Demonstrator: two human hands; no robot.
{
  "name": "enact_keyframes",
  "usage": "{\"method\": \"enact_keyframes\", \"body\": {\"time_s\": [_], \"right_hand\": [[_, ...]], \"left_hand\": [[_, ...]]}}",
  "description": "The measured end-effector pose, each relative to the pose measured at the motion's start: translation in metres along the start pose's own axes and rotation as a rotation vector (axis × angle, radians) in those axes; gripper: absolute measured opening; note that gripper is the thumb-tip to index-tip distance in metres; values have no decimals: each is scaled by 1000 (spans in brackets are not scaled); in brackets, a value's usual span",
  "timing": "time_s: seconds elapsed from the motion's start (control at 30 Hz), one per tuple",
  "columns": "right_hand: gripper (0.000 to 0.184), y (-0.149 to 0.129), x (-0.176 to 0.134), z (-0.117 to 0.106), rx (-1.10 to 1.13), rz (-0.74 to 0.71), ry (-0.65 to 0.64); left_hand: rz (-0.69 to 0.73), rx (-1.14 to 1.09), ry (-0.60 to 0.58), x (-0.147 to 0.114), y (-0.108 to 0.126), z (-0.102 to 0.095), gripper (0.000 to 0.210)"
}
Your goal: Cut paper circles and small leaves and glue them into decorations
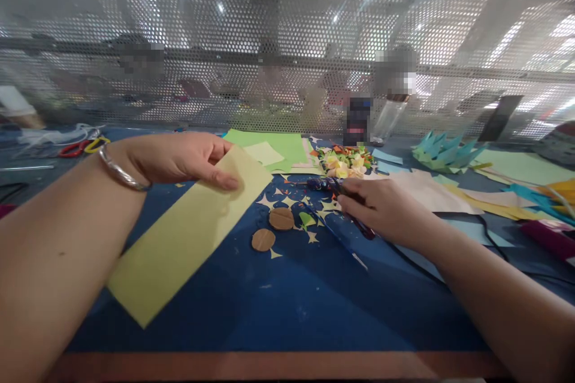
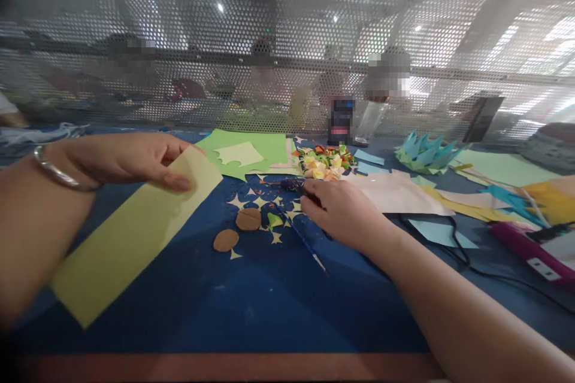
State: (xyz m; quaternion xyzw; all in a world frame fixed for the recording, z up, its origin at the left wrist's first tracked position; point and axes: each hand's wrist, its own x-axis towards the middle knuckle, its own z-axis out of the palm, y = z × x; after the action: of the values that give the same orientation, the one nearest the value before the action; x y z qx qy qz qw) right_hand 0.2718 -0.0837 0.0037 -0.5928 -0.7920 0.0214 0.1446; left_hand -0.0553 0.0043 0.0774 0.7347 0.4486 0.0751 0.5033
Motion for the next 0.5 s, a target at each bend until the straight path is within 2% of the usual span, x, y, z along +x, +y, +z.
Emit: {"method": "enact_keyframes", "body": {"time_s": [0.07, 0.13, 0.3, 0.4, 0.5], "right_hand": [[29, -3, -1, -1, 173, -6, 43], [29, -6, -3, -1, 339, 14, 56], [32, -18, -7, 4, 591, 31, 110], [31, -22, -6, 10, 721, 33, 156], [39, -24, -3, 16, 841, 47, 87]], "left_hand": [[31, -108, -74, -8, 11, 14, 32], [52, -189, -96, -7, 17, 30, 28], [86, -314, -186, 12, 11, 69, 20], [107, -367, -233, 20, 0, 81, 20], [107, -389, -261, 23, -9, 83, 23]]}}
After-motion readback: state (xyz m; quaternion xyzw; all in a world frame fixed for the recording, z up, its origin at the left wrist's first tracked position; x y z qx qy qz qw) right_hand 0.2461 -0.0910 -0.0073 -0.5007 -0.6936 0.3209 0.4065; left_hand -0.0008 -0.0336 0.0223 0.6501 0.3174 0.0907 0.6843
